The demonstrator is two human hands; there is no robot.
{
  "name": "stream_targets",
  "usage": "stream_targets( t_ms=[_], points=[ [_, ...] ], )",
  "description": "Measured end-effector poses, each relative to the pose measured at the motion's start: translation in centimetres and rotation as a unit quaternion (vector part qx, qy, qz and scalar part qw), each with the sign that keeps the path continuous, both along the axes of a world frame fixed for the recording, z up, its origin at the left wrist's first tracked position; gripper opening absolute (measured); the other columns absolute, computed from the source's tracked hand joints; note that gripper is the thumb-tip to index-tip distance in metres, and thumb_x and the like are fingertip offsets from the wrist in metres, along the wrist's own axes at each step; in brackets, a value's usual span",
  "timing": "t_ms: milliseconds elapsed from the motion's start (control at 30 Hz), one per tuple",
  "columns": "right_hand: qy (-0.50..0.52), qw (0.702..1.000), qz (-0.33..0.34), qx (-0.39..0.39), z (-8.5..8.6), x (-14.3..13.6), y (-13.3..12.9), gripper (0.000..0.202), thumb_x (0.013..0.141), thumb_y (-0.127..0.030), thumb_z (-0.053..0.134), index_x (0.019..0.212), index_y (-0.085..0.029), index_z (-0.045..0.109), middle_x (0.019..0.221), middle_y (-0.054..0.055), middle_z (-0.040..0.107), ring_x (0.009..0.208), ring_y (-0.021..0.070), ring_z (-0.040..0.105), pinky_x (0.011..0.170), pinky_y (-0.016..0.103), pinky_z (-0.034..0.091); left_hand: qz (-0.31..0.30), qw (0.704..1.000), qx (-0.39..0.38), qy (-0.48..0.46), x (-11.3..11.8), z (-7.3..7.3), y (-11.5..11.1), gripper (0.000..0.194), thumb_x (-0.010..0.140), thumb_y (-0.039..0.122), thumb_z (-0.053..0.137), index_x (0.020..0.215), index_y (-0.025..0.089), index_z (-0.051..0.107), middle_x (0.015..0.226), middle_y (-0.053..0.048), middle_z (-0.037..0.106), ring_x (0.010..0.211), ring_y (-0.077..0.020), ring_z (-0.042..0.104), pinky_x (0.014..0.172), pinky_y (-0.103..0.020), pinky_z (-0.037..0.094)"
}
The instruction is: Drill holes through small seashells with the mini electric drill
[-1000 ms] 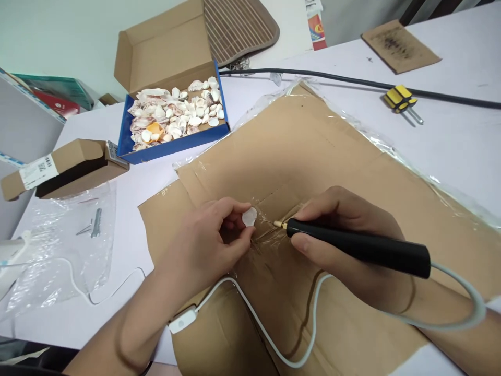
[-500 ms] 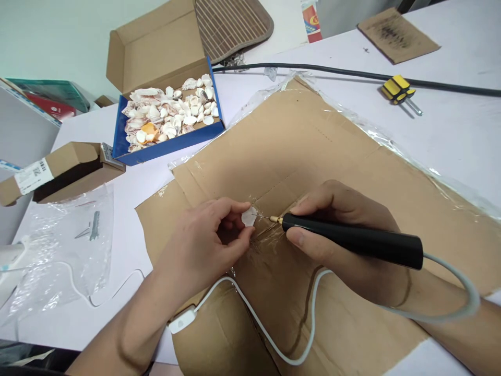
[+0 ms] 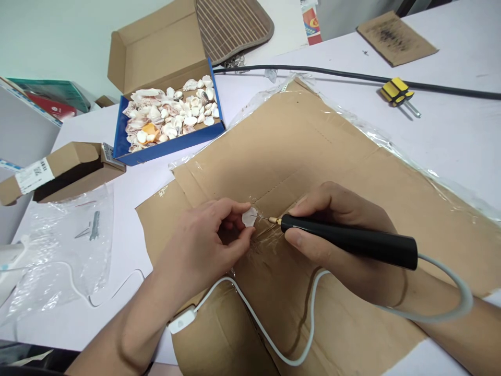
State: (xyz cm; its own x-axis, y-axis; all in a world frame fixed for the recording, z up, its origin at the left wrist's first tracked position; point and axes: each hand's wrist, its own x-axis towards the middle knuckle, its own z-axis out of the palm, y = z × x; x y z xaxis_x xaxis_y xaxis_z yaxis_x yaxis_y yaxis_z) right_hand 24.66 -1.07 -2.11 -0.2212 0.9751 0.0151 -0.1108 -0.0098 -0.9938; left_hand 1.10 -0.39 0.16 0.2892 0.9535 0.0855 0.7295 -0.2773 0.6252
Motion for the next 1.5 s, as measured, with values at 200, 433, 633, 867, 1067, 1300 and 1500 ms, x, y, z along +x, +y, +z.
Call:
stream_targets(
  t_ms=[200,433,633,867,1067,1300,1500],
  points=[
    [-0.002,1.000,0.002,-0.002,0.10,0.01,0.02,0.020,0.084,-0.036,0.095,0.090,-0.033,0.077,0.076,0.003,0.072,0.061,0.0227,0.059,0.051,0.039,0.044,-0.004,1.000,0.001,0.003,-0.02,-0.01,0.06,0.019,0.086,0.021,0.078,0.105,0.023,0.081,0.073,0.003,0.076,0.054,-0.0129,0.060,0.055,-0.026,0.049],
    [-0.008,1.000,0.002,0.000,0.01,0.16,-0.02,0.022,0.083,-0.039,0.096,0.090,-0.033,0.077,0.077,0.003,0.072,0.061,0.0228,0.059,0.051,0.039,0.044,-0.003,1.000,-0.002,0.002,-0.03,-0.05,0.00,0.019,0.086,0.020,0.078,0.104,0.022,0.081,0.073,0.003,0.074,0.055,-0.0131,0.060,0.057,-0.027,0.050],
    [-0.010,1.000,-0.001,0.003,0.09,0.00,0.07,0.021,0.082,-0.038,0.097,0.090,-0.033,0.077,0.076,0.003,0.072,0.062,0.0230,0.059,0.050,0.039,0.044,0.007,1.000,-0.004,-0.004,-0.01,-0.18,-0.08,0.018,0.086,0.021,0.079,0.104,0.024,0.082,0.072,0.003,0.073,0.055,-0.0131,0.058,0.057,-0.027,0.049],
    [-0.008,1.000,0.004,-0.002,0.08,0.03,0.04,0.020,0.085,-0.035,0.095,0.090,-0.032,0.076,0.076,0.003,0.071,0.061,0.0219,0.059,0.051,0.039,0.044,-0.002,1.000,0.003,-0.002,-0.07,-0.23,-0.06,0.018,0.087,0.020,0.078,0.104,0.023,0.081,0.074,0.003,0.075,0.055,-0.0127,0.059,0.055,-0.026,0.049],
    [-0.016,1.000,0.004,-0.004,-0.18,0.07,-0.07,0.020,0.085,-0.038,0.094,0.090,-0.033,0.076,0.076,0.003,0.072,0.062,0.0224,0.059,0.051,0.039,0.043,-0.003,1.000,-0.006,-0.008,-0.02,-0.12,0.00,0.017,0.087,0.021,0.078,0.103,0.023,0.081,0.073,0.002,0.075,0.055,-0.0139,0.060,0.059,-0.028,0.052],
    [-0.034,0.999,0.005,0.003,-0.18,0.26,-0.14,0.020,0.086,-0.037,0.093,0.090,-0.033,0.074,0.078,0.003,0.073,0.062,0.0224,0.060,0.050,0.039,0.044,0.005,1.000,-0.016,-0.016,-0.07,-0.24,-0.01,0.018,0.086,0.020,0.080,0.104,0.023,0.081,0.075,0.002,0.075,0.057,-0.0141,0.062,0.059,-0.029,0.051],
    [-0.080,0.996,0.002,0.026,0.18,0.20,0.06,0.017,0.090,-0.031,0.086,0.088,-0.031,0.069,0.076,0.002,0.073,0.060,0.0217,0.062,0.049,0.038,0.047,0.004,1.000,-0.024,0.018,0.06,0.16,-0.04,0.017,0.088,0.022,0.076,0.104,0.023,0.082,0.074,0.003,0.074,0.058,-0.0126,0.060,0.060,-0.026,0.053]
  ],
)
